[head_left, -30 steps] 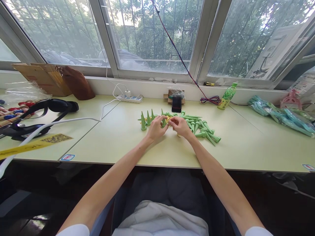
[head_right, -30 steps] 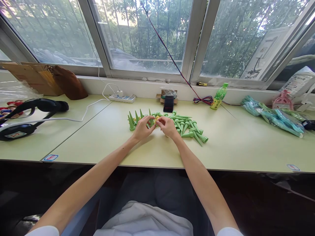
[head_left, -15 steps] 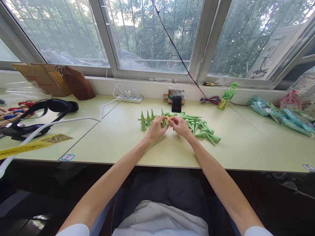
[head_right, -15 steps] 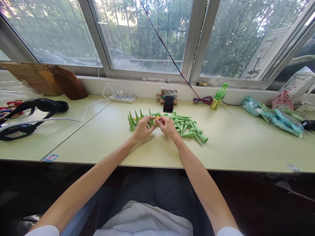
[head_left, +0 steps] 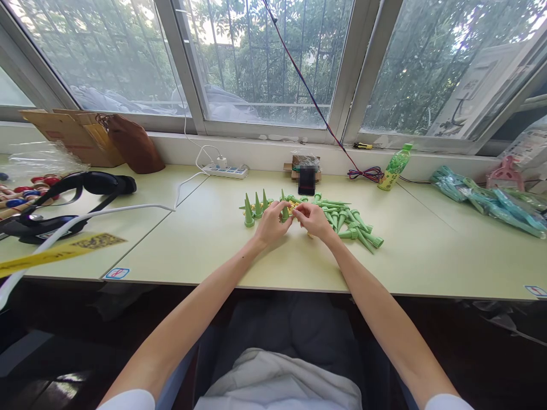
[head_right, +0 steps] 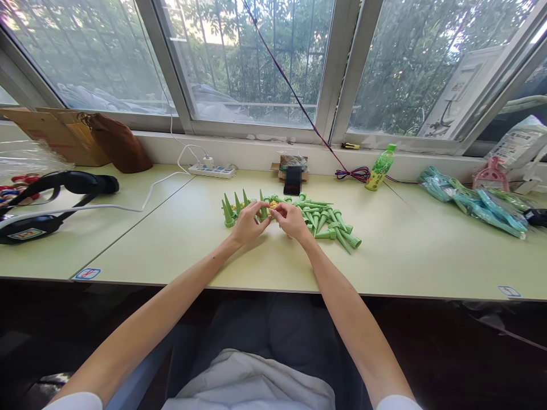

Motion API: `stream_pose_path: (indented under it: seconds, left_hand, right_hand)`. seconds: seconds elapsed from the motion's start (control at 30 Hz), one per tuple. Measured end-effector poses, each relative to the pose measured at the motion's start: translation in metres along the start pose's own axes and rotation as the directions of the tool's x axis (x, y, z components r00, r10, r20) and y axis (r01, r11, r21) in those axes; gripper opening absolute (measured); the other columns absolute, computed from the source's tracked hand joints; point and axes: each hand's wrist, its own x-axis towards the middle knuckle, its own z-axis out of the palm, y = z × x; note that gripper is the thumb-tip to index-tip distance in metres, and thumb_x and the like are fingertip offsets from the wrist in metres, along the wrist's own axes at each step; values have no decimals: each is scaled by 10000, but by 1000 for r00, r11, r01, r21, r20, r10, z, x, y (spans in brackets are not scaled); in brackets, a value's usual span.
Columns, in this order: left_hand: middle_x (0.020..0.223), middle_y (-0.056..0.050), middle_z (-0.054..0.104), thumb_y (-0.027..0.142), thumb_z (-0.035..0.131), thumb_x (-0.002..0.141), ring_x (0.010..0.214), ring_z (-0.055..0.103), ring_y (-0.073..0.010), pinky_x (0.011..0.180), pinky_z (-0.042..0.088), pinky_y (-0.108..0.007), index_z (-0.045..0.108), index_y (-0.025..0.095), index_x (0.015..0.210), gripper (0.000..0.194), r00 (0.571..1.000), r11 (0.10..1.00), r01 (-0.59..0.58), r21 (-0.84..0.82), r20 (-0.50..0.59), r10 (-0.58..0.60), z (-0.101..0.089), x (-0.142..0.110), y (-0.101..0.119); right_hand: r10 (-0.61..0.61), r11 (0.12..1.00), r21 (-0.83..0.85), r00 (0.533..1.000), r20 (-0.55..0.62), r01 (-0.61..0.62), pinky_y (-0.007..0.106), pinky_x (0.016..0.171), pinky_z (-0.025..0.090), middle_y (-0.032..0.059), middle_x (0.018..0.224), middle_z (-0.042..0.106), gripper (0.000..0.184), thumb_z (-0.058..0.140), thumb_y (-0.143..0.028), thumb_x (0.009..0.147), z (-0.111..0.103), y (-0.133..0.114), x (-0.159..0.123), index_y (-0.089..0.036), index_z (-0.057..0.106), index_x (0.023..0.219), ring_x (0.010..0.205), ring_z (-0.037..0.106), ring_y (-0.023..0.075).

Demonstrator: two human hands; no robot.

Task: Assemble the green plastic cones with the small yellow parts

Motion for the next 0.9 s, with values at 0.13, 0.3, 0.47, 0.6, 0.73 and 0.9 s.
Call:
stream_pose_path:
  seconds: [0.13, 0.3, 0.47, 0.6, 0.73, 0.9]
  left_hand:
    - [968, -37, 632, 217, 657, 832, 683, 552, -128, 635, 484, -267, 623, 209, 1048, 218, 1000, 1000, -8, 11, -1, 8, 0, 0, -1]
    - [957, -33, 622, 200, 651, 828, 685, 554, -125, 634, 486, -268, 618, 209, 1055, 229, 1000, 1000, -24, 5, 5, 24, 1, -1, -2]
    - [937, -33, 614, 200, 645, 829, 712, 562, -136, 628, 485, -271, 616, 211, 1059, 232, 999, 999, -35, 11, 17, 35, 1, -1, -3]
    - [918, -29, 605, 191, 647, 823, 723, 565, -142, 626, 486, -272, 617, 218, 1071, 251, 999, 999, -40, 13, 26, 40, 1, -2, -3]
    - [904, -27, 601, 188, 645, 827, 728, 564, -145, 631, 487, -273, 624, 221, 1070, 246, 999, 999, -44, 10, 25, 44, 1, -2, -3]
    - [937, -28, 619, 197, 659, 826, 697, 552, -132, 654, 485, -274, 627, 217, 1067, 244, 999, 999, -38, 13, 10, 37, 0, -1, -2]
  right_hand:
    - [19, 1000, -21, 1000, -10, -19, 273, 543, 436, -8, 576, 583, 318, 610, -494, 853, -1, -4, -1, -191, 615, 755, 489, 546, 141]
    - [30, 997, -70, 1000, -8, -30, 272, 544, 427, -10, 536, 559, 401, 590, -561, 858, -2, -5, -2, -190, 603, 706, 491, 534, 142]
    - [28, 992, -125, 999, -23, -31, 273, 521, 406, -2, 498, 528, 536, 560, -684, 839, -2, -5, -2, -198, 546, 614, 494, 510, 144]
    - [28, 988, -154, 999, -20, -30, 274, 502, 384, 3, 465, 513, 602, 503, -732, 853, -2, -5, -1, -197, 544, 579, 476, 486, 141]
    - [19, 989, -146, 999, -26, -22, 271, 497, 385, -2, 445, 504, 632, 478, -761, 852, -1, -4, -1, -197, 549, 576, 470, 492, 142]
    - [30, 997, -66, 999, -39, -32, 277, 542, 436, 9, 532, 585, 556, 468, -679, 902, -1, -5, -1, -199, 561, 637, 453, 516, 131]
